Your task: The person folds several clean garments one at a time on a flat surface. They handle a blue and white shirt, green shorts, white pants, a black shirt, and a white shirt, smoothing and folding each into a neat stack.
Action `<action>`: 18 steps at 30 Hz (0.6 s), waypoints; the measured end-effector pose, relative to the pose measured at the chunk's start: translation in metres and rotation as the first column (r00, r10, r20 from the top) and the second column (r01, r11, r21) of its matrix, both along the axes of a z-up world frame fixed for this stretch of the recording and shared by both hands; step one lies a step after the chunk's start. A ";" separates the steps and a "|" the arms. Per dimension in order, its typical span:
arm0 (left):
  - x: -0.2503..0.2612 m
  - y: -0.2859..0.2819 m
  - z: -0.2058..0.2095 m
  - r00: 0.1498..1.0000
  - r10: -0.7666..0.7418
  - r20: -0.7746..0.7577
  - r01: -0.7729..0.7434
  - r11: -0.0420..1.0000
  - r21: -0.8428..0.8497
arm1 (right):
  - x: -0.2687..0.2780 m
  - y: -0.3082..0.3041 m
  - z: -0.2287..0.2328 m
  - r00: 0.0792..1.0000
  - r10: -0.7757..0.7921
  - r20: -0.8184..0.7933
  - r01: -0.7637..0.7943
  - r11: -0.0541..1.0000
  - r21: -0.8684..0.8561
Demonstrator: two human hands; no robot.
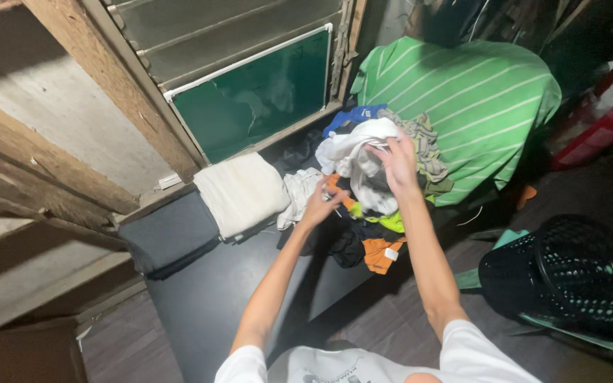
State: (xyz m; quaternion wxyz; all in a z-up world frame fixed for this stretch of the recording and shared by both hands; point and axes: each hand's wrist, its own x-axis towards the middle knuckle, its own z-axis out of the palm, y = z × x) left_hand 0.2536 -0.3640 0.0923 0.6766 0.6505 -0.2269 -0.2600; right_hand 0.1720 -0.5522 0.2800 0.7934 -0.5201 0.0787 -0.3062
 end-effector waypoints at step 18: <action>-0.059 0.085 0.325 0.679 -0.045 0.732 0.370 0.883 -0.288 | -0.097 0.057 0.189 0.978 -0.098 0.185 0.206 0.604 -0.770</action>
